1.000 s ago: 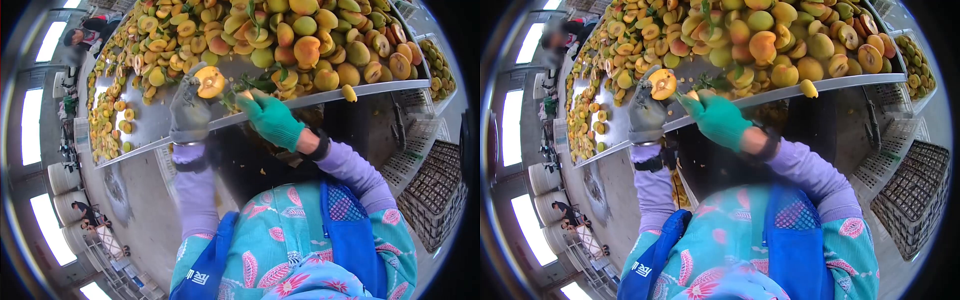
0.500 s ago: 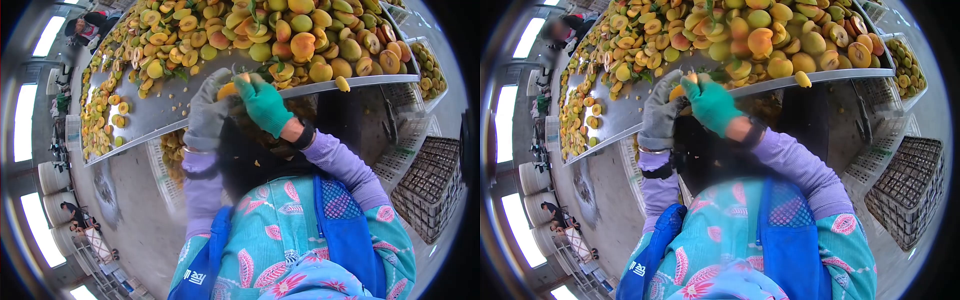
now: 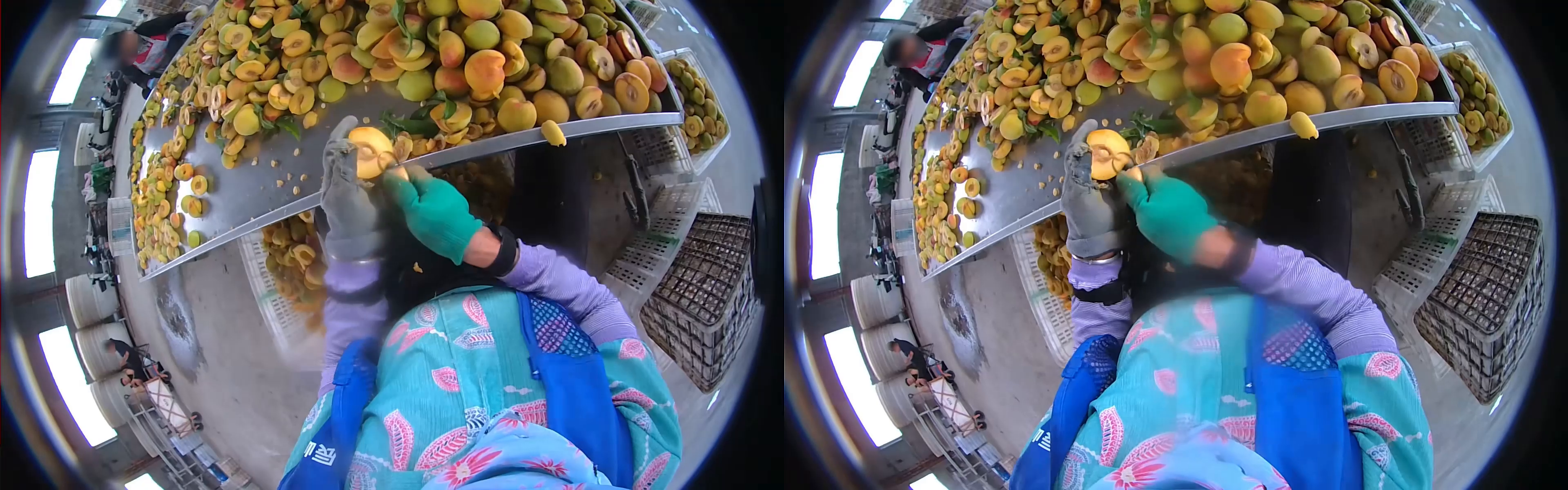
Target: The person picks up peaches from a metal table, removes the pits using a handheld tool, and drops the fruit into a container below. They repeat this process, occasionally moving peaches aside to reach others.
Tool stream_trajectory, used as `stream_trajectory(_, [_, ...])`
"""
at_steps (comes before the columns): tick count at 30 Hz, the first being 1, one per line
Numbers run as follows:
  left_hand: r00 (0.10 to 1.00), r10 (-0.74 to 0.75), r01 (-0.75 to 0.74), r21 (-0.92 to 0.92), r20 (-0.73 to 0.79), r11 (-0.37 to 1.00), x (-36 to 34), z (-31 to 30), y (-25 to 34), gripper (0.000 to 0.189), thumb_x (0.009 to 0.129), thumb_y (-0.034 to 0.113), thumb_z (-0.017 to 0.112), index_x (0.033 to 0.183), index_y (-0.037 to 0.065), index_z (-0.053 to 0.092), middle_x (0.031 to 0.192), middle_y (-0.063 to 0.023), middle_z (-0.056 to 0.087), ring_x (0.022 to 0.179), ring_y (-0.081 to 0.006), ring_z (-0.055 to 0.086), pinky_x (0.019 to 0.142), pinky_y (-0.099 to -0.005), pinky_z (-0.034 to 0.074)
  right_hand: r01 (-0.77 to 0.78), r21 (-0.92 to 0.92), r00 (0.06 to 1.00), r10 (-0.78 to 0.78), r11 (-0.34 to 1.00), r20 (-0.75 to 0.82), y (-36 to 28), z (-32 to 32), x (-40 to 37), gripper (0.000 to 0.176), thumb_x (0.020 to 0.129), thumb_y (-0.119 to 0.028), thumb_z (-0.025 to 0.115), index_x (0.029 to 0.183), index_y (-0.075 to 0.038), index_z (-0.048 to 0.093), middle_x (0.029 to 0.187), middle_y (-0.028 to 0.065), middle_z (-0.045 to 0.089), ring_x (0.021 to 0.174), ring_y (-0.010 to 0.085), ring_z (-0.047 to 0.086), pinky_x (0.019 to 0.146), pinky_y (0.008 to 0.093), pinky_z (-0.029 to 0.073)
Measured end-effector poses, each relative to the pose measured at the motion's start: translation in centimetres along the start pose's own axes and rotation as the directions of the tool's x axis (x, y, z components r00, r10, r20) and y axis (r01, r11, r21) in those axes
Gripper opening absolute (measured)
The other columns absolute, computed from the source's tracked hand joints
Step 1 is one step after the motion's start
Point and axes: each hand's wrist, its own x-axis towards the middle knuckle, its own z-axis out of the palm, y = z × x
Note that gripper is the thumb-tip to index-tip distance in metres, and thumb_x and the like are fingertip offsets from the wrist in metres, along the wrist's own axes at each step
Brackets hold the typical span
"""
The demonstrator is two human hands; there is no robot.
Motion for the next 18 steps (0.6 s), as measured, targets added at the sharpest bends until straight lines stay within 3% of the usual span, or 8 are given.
stream_trajectory(3, [0.998, -0.064, 0.064, -0.026, 0.003, 0.998, -0.1, -0.7, -0.4, 0.029, 0.094, 0.012, 0.058, 0.121, 0.003, 0.056, 0.114, -0.0104, 0.058, 0.098, -0.0225, 0.061, 0.085, -0.0344, 0.052, -0.013, -0.003, 0.998, 0.013, 1.0, 0.054, -0.9, -1.4, 0.5, 0.044, 0.097, -0.044, 0.048, 0.105, -0.001, 0.058, 0.088, 0.0252, 0.063, 0.082, 0.0441, 0.061, 0.07, 0.0468, 0.047])
stream_trajectory(4, [0.987, -0.158, 0.156, -0.158, -0.003, 0.975, -0.1, -0.6, -0.8, 0.027, 0.095, 0.014, 0.058, 0.119, 0.003, 0.056, 0.11, -0.0094, 0.059, 0.096, -0.0212, 0.061, 0.084, -0.0336, 0.052, 0.021, -0.003, 0.999, -0.02, 1.0, 0.044, -1.5, -1.6, 0.2, 0.044, 0.097, -0.043, 0.048, 0.105, -0.001, 0.058, 0.088, 0.0256, 0.063, 0.082, 0.0444, 0.06, 0.07, 0.0474, 0.047])
stream_trajectory(8, [0.843, -0.537, 0.42, -0.676, 0.043, 0.605, 0.4, 0.2, 1.1, 0.021, 0.096, 0.017, 0.057, 0.112, 0.003, 0.057, 0.099, -0.0075, 0.06, 0.09, -0.0172, 0.061, 0.08, -0.0309, 0.052, 0.113, -0.079, 0.993, -0.11, 0.99, 0.036, -1.4, -1.1, -0.3, 0.042, 0.098, -0.041, 0.047, 0.106, -0.001, 0.057, 0.085, 0.0263, 0.062, 0.08, 0.0447, 0.06, 0.068, 0.0488, 0.046])
stream_trajectory(9, [0.841, -0.54, 0.429, -0.65, 0.033, 0.627, 0.6, 0.5, 1.2, 0.022, 0.095, 0.017, 0.058, 0.113, 0.004, 0.057, 0.1, -0.0073, 0.061, 0.091, -0.0175, 0.061, 0.081, -0.0308, 0.052, 0.129, -0.117, 0.991, -0.126, 0.985, 0.035, -1.2, -1.1, 0.0, 0.042, 0.098, -0.04, 0.047, 0.106, 0.0, 0.057, 0.085, 0.0262, 0.062, 0.079, 0.0444, 0.06, 0.068, 0.0488, 0.046])
stream_trajectory(11, [0.981, -0.164, 0.183, -0.223, 0.1, 0.958, 1.1, -0.6, 0.6, 0.022, 0.095, 0.016, 0.058, 0.113, 0.004, 0.058, 0.101, -0.0073, 0.062, 0.09, -0.0179, 0.062, 0.081, -0.0311, 0.052, 0.122, -0.088, 0.992, -0.118, 0.989, 0.046, -1.3, -1.4, 0.3, 0.041, 0.098, -0.038, 0.047, 0.109, 0.0, 0.057, 0.085, 0.0259, 0.062, 0.079, 0.0439, 0.06, 0.068, 0.0484, 0.047])
stream_trajectory(14, [0.972, 0.102, -0.142, 0.185, 0.212, 0.972, 0.9, -1.6, 1.7, 0.021, 0.097, 0.017, 0.053, 0.11, 0.003, 0.06, 0.101, -0.0078, 0.064, 0.087, -0.0184, 0.064, 0.079, -0.0308, 0.054, 0.209, -0.111, 0.978, -0.205, 0.972, 0.049, -0.4, -0.7, 0.1, 0.041, 0.099, -0.037, 0.047, 0.112, 0.0, 0.056, 0.085, 0.0252, 0.063, 0.078, 0.0428, 0.061, 0.068, 0.0473, 0.047])
stream_trajectory(16, [0.987, 0.01, -0.04, 0.19, 0.16, 0.981, 0.7, -1.2, 2.6, 0.021, 0.097, 0.018, 0.052, 0.107, 0.002, 0.061, 0.098, -0.0082, 0.064, 0.086, -0.0179, 0.064, 0.077, -0.0305, 0.054, 0.209, -0.076, 0.977, -0.204, 0.975, 0.068, -0.3, -0.5, 0.0, 0.042, 0.099, -0.037, 0.046, 0.113, 0.001, 0.056, 0.085, 0.0247, 0.063, 0.079, 0.0416, 0.062, 0.068, 0.0461, 0.047])
stream_trajectory(18, [0.952, -0.3, 0.298, -0.367, 0.054, 0.881, 0.8, -0.1, 2.4, 0.015, 0.096, 0.014, 0.053, 0.101, 0.001, 0.06, 0.094, -0.0112, 0.064, 0.083, -0.0177, 0.063, 0.073, -0.0296, 0.053, 0.099, 0.033, 0.987, -0.103, 0.994, 0.12, -0.7, -0.5, -0.1, 0.042, 0.1, -0.038, 0.046, 0.114, 0.001, 0.056, 0.086, 0.0243, 0.064, 0.08, 0.04, 0.063, 0.068, 0.0445, 0.048])
